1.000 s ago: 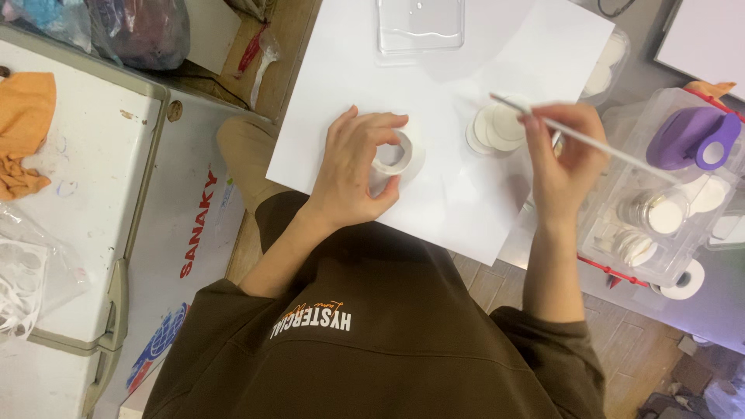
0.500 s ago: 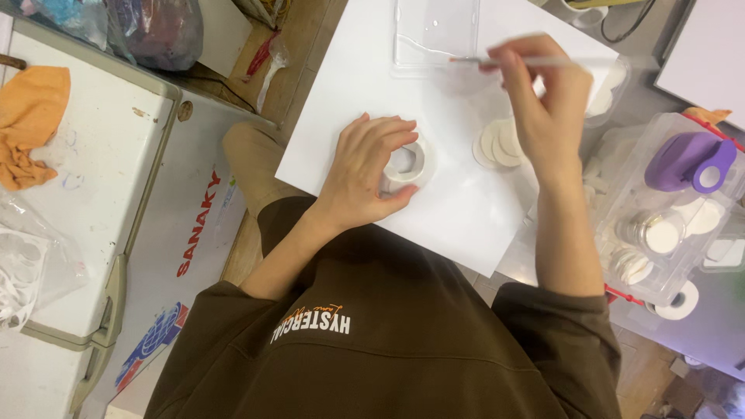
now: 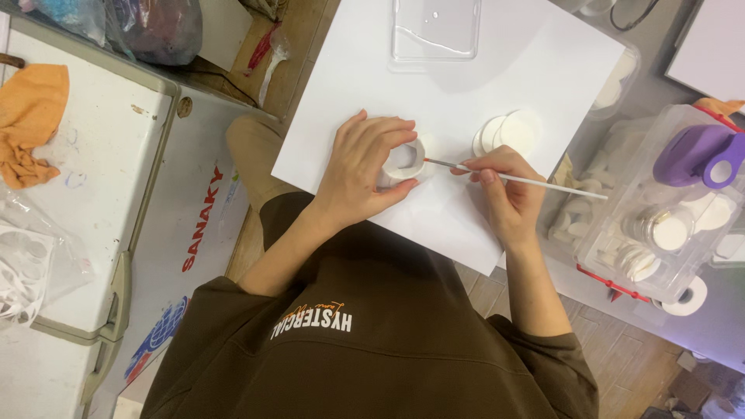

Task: The person assembles a white fondant flower on a workspace by using a thin brush to apply a substance to several small white circular petals and attaching them one by one to a central base.

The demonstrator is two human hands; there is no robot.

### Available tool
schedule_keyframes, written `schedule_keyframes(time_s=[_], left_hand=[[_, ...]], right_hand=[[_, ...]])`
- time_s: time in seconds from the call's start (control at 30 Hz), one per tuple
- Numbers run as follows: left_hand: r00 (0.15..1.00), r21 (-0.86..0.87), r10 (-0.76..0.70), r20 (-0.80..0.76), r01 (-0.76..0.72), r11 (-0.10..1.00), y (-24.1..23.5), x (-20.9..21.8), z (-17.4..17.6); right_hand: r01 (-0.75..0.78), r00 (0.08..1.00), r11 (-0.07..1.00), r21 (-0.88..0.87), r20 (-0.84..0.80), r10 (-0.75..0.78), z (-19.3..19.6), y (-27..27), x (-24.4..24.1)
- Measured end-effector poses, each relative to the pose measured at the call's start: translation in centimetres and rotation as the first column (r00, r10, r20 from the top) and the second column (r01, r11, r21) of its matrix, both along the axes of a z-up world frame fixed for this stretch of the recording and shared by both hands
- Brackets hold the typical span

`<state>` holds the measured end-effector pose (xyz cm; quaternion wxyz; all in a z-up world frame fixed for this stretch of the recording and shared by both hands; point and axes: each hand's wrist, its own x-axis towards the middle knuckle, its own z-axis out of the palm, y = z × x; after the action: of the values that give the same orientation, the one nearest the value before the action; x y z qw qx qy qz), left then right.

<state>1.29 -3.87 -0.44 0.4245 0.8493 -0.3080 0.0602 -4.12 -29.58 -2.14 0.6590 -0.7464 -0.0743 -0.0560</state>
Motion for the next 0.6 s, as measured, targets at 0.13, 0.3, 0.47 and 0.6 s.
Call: schedule_keyframes(time_s=[0.13, 0.3, 0.47, 0.6], left_hand=[[1.0, -0.007, 0.012, -0.013, -0.012, 1.0, -0.1, -0.1, -0.1], [1.0, 0.003, 0.025, -0.013, -0.025, 1.0, -0.1, 0.0, -0.3], [0.999, 0.027, 0.014, -0.041, -0.013, 1.0, -0.4, 0.0, 0.0], [0.998, 0.014, -0.053, -0.034, 0.054, 0.998, 0.2, -0.1, 0.9]], right_hand=[[-0.042, 0.999, 0.997, -0.061, 0.023, 0.044, 0.6, 0.0, 0.3], [-0.064, 0.997, 0.992, -0.104, 0.024, 0.067, 1.3, 0.1, 0.3], [-0.092, 0.987, 0.985, -0.15, 0.117, 0.11, 1.4, -0.2, 0.4], [0.241, 0.961, 0.966, -0.097, 0.16, -0.224, 2.5, -1.9, 0.4]])
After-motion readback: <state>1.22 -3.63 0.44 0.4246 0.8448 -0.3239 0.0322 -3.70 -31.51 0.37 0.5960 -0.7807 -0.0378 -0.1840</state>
